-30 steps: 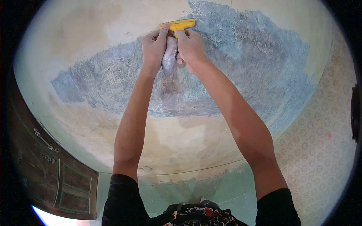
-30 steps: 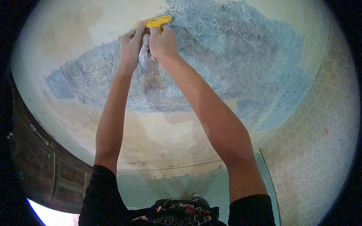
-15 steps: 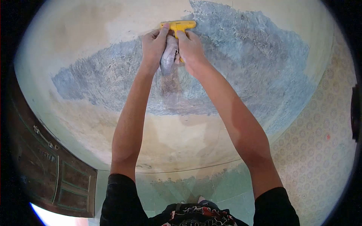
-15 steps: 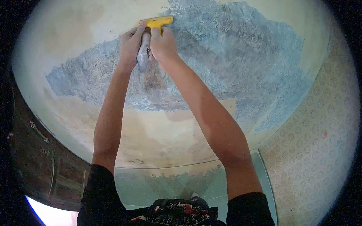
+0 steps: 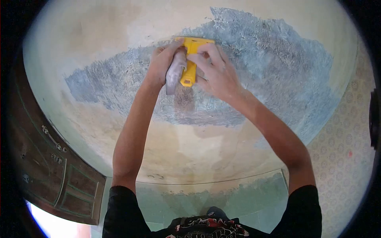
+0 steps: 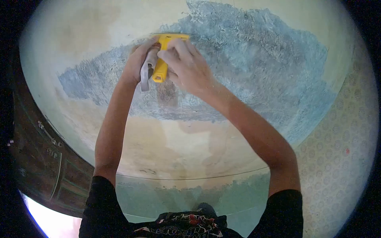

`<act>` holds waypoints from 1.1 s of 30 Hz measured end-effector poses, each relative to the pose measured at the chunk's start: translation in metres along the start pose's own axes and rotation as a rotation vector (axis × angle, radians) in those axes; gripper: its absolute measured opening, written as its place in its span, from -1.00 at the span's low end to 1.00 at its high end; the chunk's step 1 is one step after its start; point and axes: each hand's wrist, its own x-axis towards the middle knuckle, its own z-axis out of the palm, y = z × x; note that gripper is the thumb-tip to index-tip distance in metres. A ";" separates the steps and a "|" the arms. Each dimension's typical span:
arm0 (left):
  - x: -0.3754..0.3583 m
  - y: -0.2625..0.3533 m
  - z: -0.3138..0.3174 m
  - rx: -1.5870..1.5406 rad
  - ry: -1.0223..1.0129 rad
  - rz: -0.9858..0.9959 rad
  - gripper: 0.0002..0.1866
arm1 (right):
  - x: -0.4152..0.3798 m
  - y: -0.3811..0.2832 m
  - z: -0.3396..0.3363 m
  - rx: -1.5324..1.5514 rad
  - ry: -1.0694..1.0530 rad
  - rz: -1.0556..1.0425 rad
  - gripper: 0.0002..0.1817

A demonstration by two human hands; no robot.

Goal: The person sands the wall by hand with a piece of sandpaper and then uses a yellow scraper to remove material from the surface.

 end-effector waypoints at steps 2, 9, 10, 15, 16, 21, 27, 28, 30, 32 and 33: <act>0.000 -0.002 -0.001 0.201 -0.192 0.163 -0.67 | 0.013 0.013 0.001 -0.024 0.026 -0.129 -0.50; -0.006 0.008 -0.008 0.273 -0.032 0.159 -0.57 | 0.045 0.049 0.032 0.064 -0.012 -0.530 -0.63; -0.008 0.007 -0.014 0.393 0.117 0.249 -0.57 | 0.048 0.053 0.036 0.127 -0.062 -0.540 -0.58; -0.056 0.014 -0.023 0.730 0.359 0.386 -0.73 | 0.077 0.071 0.042 0.142 -0.032 -0.805 -0.71; -0.061 0.012 -0.025 0.831 0.291 0.439 -0.63 | 0.080 0.076 0.044 0.147 -0.022 -0.817 -0.71; -0.076 -0.003 0.000 0.979 0.059 0.548 -0.23 | 0.092 0.085 0.040 0.157 -0.269 -0.963 -0.90; -0.061 -0.009 0.007 1.367 -0.055 0.976 -0.38 | 0.092 0.090 0.061 0.195 -0.294 -1.042 -0.92; -0.057 -0.006 0.009 1.364 -0.048 0.985 -0.38 | 0.091 0.091 0.068 0.187 -0.295 -1.049 -0.92; -0.046 0.002 0.008 1.565 -0.154 1.234 -0.56 | 0.092 0.089 0.071 0.071 -0.248 -0.997 -0.89; -0.033 0.001 0.002 1.512 -0.125 1.325 -0.67 | 0.092 0.090 0.069 0.105 -0.258 -0.940 -0.87; -0.028 0.002 -0.001 1.488 -0.124 1.381 -0.66 | 0.092 0.091 0.068 0.154 -0.272 -0.887 -0.86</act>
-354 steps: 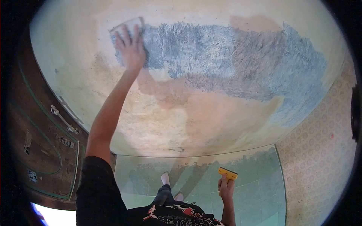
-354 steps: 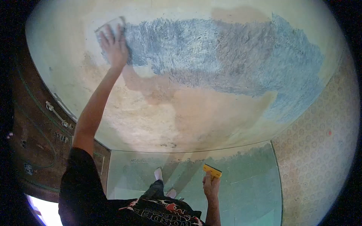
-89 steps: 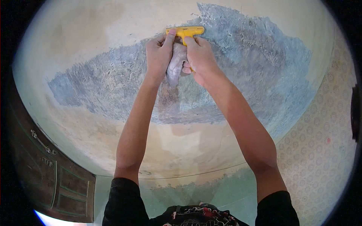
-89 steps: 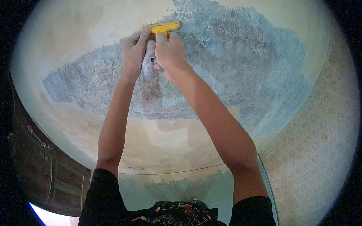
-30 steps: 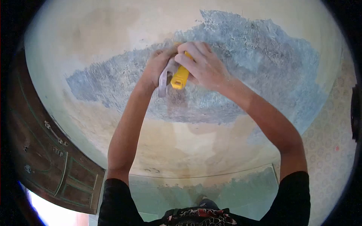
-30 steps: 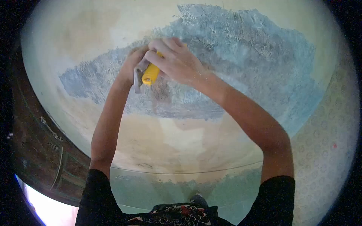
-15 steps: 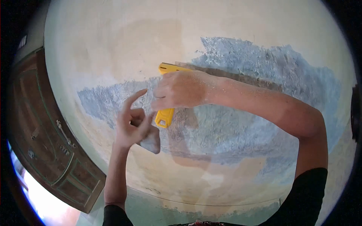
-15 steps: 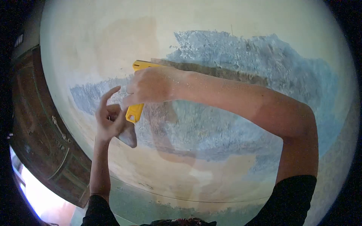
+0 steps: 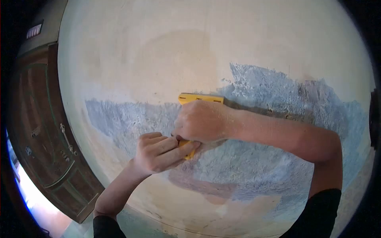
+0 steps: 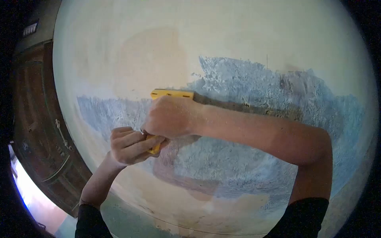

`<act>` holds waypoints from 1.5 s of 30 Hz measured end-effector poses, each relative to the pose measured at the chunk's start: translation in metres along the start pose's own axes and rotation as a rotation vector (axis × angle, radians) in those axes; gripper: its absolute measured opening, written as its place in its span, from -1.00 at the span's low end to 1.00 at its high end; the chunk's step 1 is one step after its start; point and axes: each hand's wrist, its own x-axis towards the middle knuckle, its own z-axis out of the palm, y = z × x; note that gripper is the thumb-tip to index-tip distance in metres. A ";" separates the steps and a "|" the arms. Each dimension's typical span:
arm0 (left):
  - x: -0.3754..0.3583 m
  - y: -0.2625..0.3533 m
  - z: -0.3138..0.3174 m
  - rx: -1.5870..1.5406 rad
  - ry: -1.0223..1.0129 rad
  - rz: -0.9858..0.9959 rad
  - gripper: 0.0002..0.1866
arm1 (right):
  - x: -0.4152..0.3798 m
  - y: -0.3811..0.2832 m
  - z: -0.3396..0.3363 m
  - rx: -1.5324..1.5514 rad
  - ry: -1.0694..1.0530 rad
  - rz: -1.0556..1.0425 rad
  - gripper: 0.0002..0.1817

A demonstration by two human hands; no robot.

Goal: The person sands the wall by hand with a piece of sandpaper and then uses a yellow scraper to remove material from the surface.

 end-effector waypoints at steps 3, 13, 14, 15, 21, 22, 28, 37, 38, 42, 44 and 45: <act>0.002 -0.003 0.005 -0.039 0.086 0.012 -0.65 | -0.001 -0.001 0.007 0.015 -0.030 -0.019 -0.82; 0.010 -0.016 0.031 -0.096 0.170 0.012 -0.51 | -0.012 0.006 0.012 0.183 -0.139 0.040 -0.83; 0.010 -0.016 0.032 -0.118 0.224 -0.007 -0.50 | -0.011 0.006 0.007 0.251 -0.115 0.078 -0.83; 0.011 -0.018 0.032 -0.122 0.225 -0.008 -0.50 | -0.009 0.005 0.003 0.319 -0.093 0.117 -0.83; 0.024 -0.016 0.032 -0.106 0.280 -0.136 -0.49 | -0.002 0.001 -0.004 0.250 -0.185 0.120 -0.84; 0.023 -0.018 0.035 -0.155 0.289 -0.151 -0.50 | -0.001 0.000 -0.003 0.246 -0.186 0.119 -0.84; 0.029 -0.031 0.039 -0.181 0.232 -0.043 -0.57 | -0.004 0.002 -0.004 0.166 -0.305 0.091 -0.85; 0.025 -0.034 0.034 -0.243 0.216 0.041 -0.55 | -0.008 -0.003 0.002 0.104 -0.218 0.044 -0.86; 0.026 -0.034 0.036 -0.240 0.230 0.046 -0.52 | -0.007 -0.003 0.007 0.060 -0.196 0.028 -0.89; 0.016 -0.035 0.043 -0.225 0.247 0.074 -0.47 | -0.009 -0.004 0.010 0.085 -0.392 0.035 -0.85; 0.018 -0.029 0.043 -0.225 0.244 0.071 -0.48 | -0.012 -0.005 0.010 0.086 -0.355 -0.002 -0.81; 0.018 -0.028 0.043 -0.225 0.241 0.066 -0.49 | -0.012 -0.005 0.009 0.091 -0.320 -0.042 -0.77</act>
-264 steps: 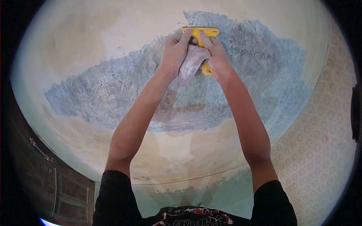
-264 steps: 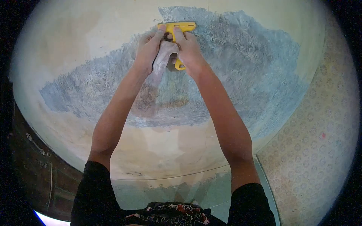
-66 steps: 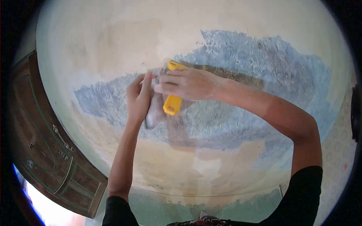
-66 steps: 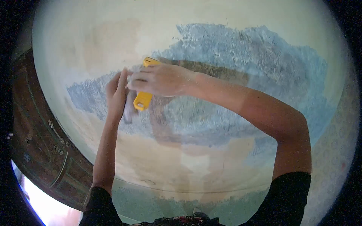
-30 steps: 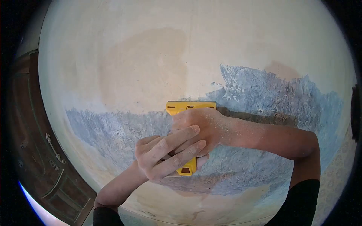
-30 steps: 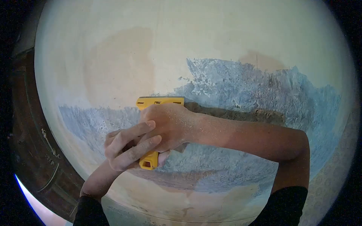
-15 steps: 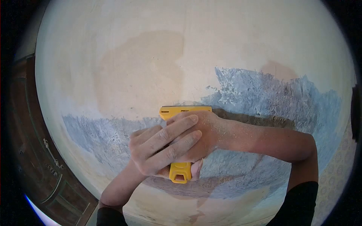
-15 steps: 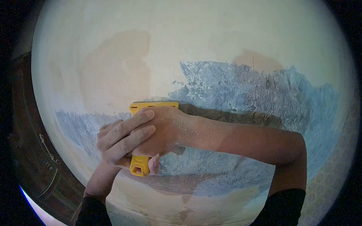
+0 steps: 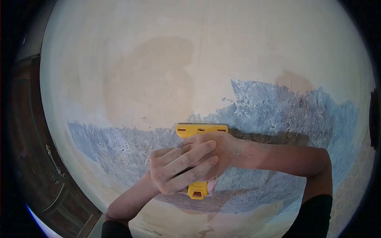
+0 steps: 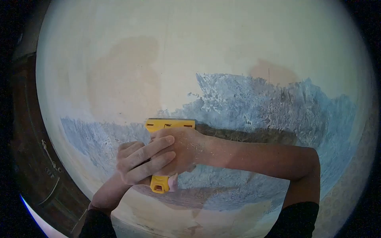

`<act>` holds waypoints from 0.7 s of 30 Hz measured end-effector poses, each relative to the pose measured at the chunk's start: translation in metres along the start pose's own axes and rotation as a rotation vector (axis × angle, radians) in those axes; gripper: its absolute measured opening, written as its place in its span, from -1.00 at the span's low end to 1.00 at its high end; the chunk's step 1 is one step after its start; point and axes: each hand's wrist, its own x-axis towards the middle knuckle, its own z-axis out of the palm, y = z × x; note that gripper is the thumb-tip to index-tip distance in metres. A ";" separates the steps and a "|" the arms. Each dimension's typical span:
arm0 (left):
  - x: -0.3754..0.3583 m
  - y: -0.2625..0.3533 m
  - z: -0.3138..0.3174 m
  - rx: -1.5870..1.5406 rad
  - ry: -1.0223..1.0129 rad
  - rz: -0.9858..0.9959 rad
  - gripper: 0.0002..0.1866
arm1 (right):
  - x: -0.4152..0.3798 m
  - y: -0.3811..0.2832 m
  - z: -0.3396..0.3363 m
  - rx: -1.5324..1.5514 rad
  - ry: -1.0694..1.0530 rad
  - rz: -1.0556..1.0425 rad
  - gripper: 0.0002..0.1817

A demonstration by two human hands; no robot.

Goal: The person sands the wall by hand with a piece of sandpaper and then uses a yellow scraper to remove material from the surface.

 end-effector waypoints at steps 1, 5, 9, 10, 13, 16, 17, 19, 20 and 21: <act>-0.001 -0.001 0.000 0.003 0.000 -0.005 -0.49 | 0.001 0.001 0.000 0.003 -0.001 -0.005 -0.77; -0.004 0.001 0.002 -0.077 0.018 0.016 -0.62 | -0.002 -0.004 -0.003 0.072 -0.027 0.016 -0.67; -0.008 -0.007 0.010 -0.034 0.060 0.082 -0.61 | -0.002 0.002 -0.006 0.196 -0.023 0.034 -0.57; -0.007 -0.006 0.011 -0.036 0.061 0.081 -0.61 | -0.002 0.003 -0.001 0.198 -0.024 0.035 -0.57; -0.003 -0.001 0.012 -0.045 0.140 -0.012 -0.55 | -0.003 0.000 0.013 -0.002 0.034 -0.023 -0.54; -0.007 -0.004 0.010 -0.007 0.088 0.052 -0.52 | -0.002 0.002 0.006 0.263 0.043 0.196 -0.61; -0.007 -0.007 0.008 -0.017 0.074 0.050 -0.57 | -0.001 0.008 0.000 0.204 0.010 0.103 -0.64; -0.008 -0.008 0.007 -0.038 0.060 0.045 -0.61 | 0.000 0.007 -0.007 0.153 -0.024 0.018 -0.67; -0.006 -0.007 0.006 -0.068 0.051 0.027 -0.61 | 0.000 0.004 -0.012 0.079 -0.049 -0.005 -0.67; -0.006 -0.007 0.004 -0.096 0.040 0.010 -0.62 | 0.000 0.003 -0.013 0.003 -0.070 -0.030 -0.68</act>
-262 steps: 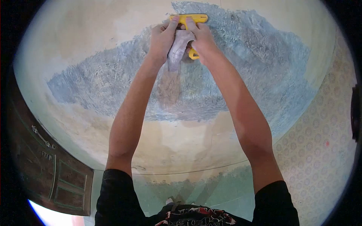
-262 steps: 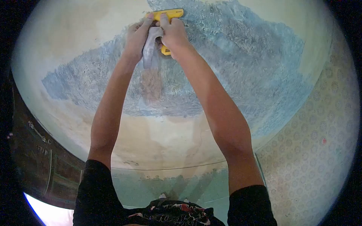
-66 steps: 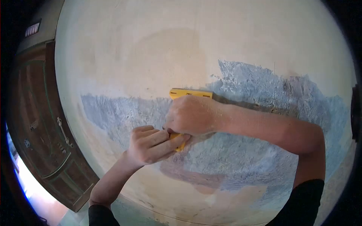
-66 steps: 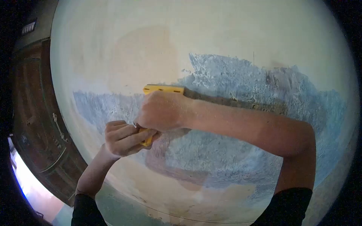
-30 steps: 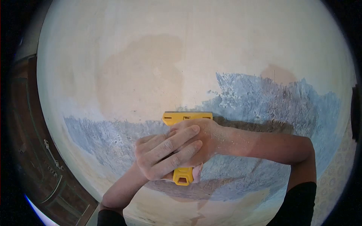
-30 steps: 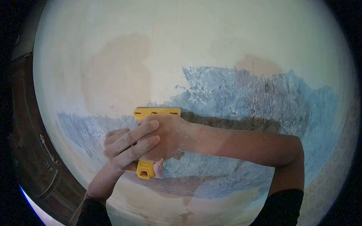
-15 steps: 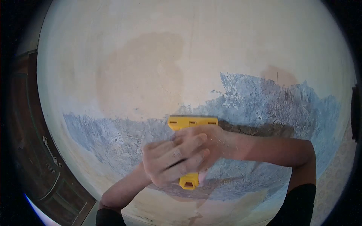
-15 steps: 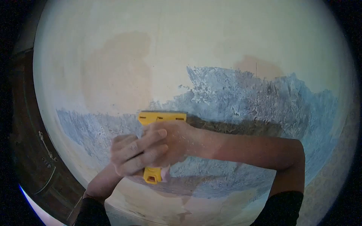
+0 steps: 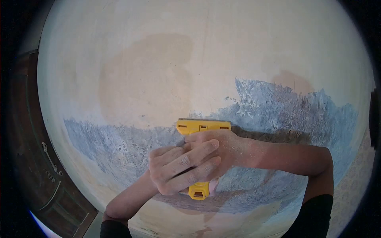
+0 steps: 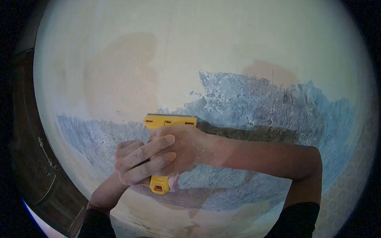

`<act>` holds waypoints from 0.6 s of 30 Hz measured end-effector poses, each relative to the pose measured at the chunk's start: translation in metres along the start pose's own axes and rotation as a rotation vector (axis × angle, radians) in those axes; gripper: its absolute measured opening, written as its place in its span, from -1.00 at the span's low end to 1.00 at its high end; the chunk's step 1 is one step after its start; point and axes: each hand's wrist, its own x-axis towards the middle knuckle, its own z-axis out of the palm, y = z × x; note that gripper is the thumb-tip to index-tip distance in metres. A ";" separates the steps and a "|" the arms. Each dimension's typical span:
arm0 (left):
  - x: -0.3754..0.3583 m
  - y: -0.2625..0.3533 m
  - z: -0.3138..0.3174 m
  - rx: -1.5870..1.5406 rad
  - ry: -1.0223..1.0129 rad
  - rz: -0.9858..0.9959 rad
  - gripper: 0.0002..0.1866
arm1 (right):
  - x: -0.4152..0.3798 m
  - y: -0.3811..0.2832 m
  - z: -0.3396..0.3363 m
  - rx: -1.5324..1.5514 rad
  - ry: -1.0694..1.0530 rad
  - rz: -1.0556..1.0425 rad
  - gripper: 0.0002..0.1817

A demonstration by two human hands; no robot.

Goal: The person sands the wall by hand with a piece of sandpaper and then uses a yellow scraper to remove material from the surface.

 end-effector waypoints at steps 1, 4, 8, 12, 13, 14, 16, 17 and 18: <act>-0.001 -0.001 0.001 0.003 0.001 0.004 -0.62 | -0.001 0.000 0.004 -0.005 0.000 0.000 -0.68; -0.003 -0.003 0.002 0.058 0.032 0.053 -0.61 | 0.000 0.004 0.020 0.106 0.099 0.086 -0.69; 0.002 0.002 0.003 -0.023 0.033 -0.015 -0.58 | -0.003 0.001 0.023 0.138 0.161 0.085 -0.73; 0.006 -0.003 -0.004 -0.022 -0.011 -0.010 -0.58 | 0.000 0.005 0.004 0.059 0.070 0.010 -0.77; 0.006 -0.001 -0.002 -0.031 -0.013 -0.015 -0.58 | -0.001 0.004 0.004 0.068 0.070 0.016 -0.77; 0.006 0.000 -0.001 -0.036 -0.002 -0.029 -0.58 | -0.002 0.002 0.004 0.034 0.070 0.022 -0.78; 0.004 -0.001 -0.001 -0.033 0.010 -0.037 -0.58 | -0.002 0.002 0.007 -0.007 0.074 0.025 -0.80; 0.003 -0.004 0.001 -0.037 0.028 -0.006 -0.59 | -0.001 0.003 0.008 -0.034 0.125 0.027 -0.79; 0.002 -0.006 0.002 -0.045 0.044 0.022 -0.60 | -0.001 0.003 0.009 -0.055 0.176 0.030 -0.79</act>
